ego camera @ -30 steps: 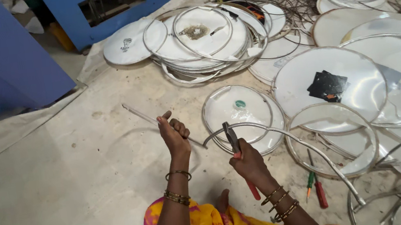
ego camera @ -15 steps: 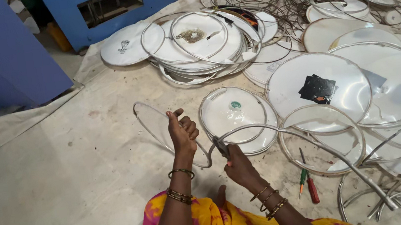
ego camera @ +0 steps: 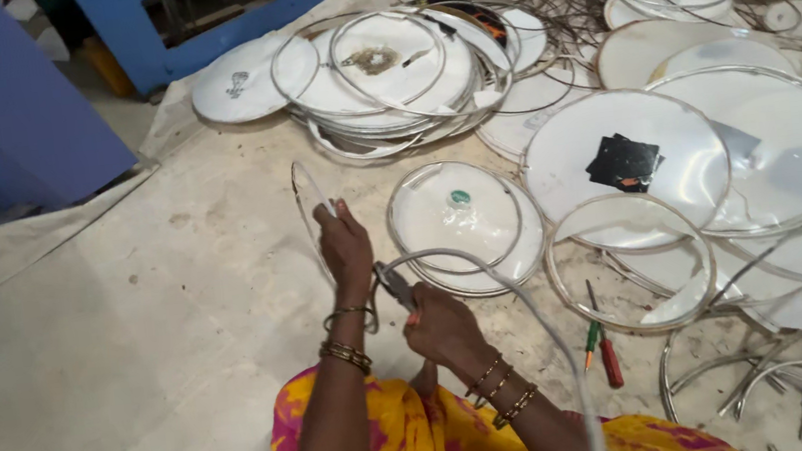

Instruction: The person uses pliers and a screwdriver to detach metal rings from glass dish covers, handling the items on the floor and placing the removed rings to the side.

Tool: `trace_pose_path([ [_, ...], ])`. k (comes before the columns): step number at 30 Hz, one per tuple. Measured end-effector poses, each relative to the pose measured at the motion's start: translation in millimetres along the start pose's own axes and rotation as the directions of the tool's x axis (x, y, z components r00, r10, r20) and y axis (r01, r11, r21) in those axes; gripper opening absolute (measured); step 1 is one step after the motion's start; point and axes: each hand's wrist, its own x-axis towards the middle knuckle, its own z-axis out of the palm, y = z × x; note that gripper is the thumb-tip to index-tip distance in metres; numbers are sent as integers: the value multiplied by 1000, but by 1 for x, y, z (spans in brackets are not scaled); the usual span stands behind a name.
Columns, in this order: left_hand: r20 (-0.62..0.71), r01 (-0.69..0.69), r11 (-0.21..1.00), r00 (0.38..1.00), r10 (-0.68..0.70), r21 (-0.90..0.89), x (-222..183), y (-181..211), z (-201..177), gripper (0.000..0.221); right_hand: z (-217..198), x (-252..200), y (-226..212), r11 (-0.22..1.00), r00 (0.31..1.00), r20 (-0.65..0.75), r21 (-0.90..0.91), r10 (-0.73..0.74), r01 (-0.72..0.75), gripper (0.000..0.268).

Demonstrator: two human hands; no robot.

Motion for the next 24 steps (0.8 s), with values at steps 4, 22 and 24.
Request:
trace_pose_path([
  [4,102,-127,979,989,111,161,13,9,-2,31,-6,-4,-9,999,999,-10,22,48,-47,28],
  [22,-55,106,949,994,-94,298,102,-19,27,34,-36,-26,31,953,992,103,287,72,-98,30],
  [24,-109,151,938,986,-122,312,123,-41,15,35,-36,-33,38,944,978,187,298,91,-145,34],
])
